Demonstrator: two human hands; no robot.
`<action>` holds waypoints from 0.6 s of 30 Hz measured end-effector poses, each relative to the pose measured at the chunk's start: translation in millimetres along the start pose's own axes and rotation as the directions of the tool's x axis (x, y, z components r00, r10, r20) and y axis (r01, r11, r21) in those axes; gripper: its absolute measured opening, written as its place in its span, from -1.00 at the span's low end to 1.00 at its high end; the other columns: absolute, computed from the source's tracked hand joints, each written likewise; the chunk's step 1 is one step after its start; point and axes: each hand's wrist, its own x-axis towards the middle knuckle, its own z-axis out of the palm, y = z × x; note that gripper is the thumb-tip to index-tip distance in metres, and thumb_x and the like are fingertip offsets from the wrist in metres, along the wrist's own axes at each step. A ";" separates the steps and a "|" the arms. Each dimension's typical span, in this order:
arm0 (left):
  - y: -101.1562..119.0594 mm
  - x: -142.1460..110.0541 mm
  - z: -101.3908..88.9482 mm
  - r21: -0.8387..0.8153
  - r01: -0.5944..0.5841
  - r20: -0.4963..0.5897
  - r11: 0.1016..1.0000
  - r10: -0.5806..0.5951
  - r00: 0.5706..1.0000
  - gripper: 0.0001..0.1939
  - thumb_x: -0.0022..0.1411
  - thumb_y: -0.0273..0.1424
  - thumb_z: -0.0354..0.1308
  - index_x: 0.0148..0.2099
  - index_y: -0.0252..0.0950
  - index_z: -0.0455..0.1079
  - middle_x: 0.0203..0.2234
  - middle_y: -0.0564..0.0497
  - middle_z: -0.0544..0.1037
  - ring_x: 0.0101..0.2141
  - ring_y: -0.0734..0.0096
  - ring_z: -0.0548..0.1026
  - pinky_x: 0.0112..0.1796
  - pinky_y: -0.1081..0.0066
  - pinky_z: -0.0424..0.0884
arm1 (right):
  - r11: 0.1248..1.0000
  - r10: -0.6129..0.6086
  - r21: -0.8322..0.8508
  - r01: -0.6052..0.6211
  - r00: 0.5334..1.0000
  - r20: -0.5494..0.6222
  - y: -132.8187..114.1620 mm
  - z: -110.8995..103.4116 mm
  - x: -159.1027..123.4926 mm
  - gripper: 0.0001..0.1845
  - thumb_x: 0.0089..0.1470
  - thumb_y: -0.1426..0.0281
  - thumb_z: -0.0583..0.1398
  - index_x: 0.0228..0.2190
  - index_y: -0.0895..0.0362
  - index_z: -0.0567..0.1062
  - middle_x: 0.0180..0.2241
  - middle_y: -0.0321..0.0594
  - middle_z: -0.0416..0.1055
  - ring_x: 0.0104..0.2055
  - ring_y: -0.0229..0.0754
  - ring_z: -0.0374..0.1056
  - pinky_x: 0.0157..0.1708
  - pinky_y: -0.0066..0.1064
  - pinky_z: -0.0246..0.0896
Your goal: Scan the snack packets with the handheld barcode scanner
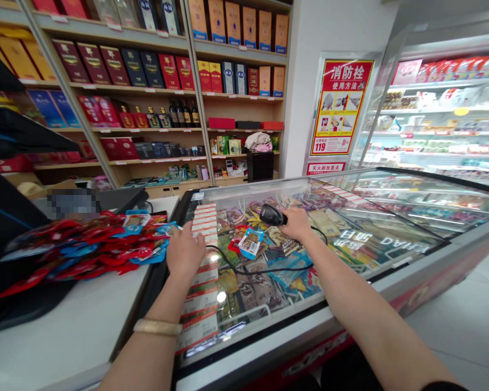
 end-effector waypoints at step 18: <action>-21.8 -0.3 2.2 0.311 -0.091 0.037 0.946 0.084 0.996 -0.51 0.29 -0.25 -0.06 0.12 -0.33 0.48 -0.14 -0.32 0.59 -0.08 -0.11 0.53 -0.05 0.08 0.42 | 0.997 -0.036 0.062 0.037 0.999 -0.011 -7.1 1.7 1.1 -0.72 0.03 0.25 0.26 -0.21 0.08 0.61 -0.18 -0.06 0.61 -0.02 0.06 0.43 -0.03 -0.23 0.14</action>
